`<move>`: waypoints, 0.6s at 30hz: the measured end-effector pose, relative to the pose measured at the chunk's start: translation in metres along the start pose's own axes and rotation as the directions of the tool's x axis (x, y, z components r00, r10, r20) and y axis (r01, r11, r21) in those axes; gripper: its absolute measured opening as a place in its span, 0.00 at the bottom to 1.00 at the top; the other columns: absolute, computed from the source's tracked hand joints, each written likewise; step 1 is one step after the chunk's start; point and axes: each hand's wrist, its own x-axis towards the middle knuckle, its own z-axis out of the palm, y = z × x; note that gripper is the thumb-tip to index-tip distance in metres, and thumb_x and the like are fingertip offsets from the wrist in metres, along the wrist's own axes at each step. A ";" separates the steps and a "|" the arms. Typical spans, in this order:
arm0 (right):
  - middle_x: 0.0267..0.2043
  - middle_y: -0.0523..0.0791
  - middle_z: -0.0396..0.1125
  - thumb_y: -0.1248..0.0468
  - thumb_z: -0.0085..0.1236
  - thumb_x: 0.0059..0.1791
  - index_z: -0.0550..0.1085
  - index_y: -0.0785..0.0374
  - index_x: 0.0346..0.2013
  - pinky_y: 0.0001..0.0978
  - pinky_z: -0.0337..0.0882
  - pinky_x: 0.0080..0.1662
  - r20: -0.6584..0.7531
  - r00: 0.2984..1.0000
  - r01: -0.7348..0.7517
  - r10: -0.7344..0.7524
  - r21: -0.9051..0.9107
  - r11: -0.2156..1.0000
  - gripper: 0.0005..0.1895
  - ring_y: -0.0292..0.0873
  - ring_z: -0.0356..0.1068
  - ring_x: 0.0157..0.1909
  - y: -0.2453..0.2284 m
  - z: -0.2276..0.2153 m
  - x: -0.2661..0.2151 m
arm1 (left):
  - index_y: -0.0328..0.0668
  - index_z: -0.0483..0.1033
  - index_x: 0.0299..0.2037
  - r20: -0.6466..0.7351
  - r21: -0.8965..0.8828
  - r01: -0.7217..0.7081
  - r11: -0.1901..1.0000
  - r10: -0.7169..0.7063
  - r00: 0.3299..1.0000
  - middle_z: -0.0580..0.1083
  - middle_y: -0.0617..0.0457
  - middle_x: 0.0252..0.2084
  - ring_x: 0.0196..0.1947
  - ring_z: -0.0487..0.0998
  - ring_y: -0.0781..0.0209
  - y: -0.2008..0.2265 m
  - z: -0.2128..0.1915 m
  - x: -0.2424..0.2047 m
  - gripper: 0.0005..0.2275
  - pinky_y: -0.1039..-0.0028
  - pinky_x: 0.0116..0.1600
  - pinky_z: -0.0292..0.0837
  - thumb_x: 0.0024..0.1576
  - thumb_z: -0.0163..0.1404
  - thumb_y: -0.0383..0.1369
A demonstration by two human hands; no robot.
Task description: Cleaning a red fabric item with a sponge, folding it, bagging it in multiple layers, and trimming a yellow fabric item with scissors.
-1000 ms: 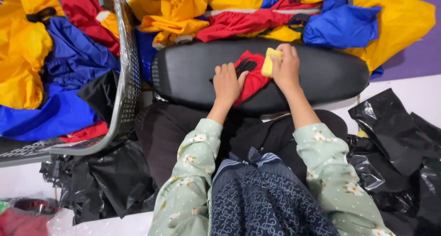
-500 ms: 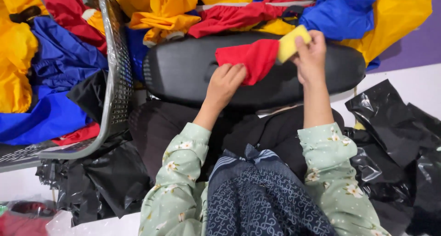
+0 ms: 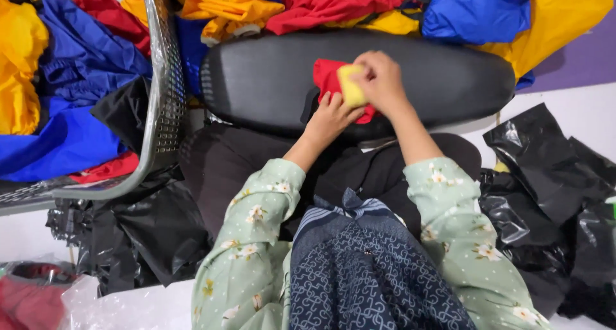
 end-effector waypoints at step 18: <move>0.33 0.49 0.70 0.76 0.60 0.42 0.73 0.65 0.38 0.40 0.71 0.39 -0.565 0.803 -0.105 -0.187 -0.444 0.890 0.11 0.50 0.68 0.31 0.071 -0.070 -0.027 | 0.67 0.58 0.73 0.209 0.268 0.140 0.953 -0.199 0.958 0.69 0.38 0.58 0.39 0.69 0.50 -0.012 -0.014 0.029 0.35 0.66 0.46 0.73 0.55 0.54 0.27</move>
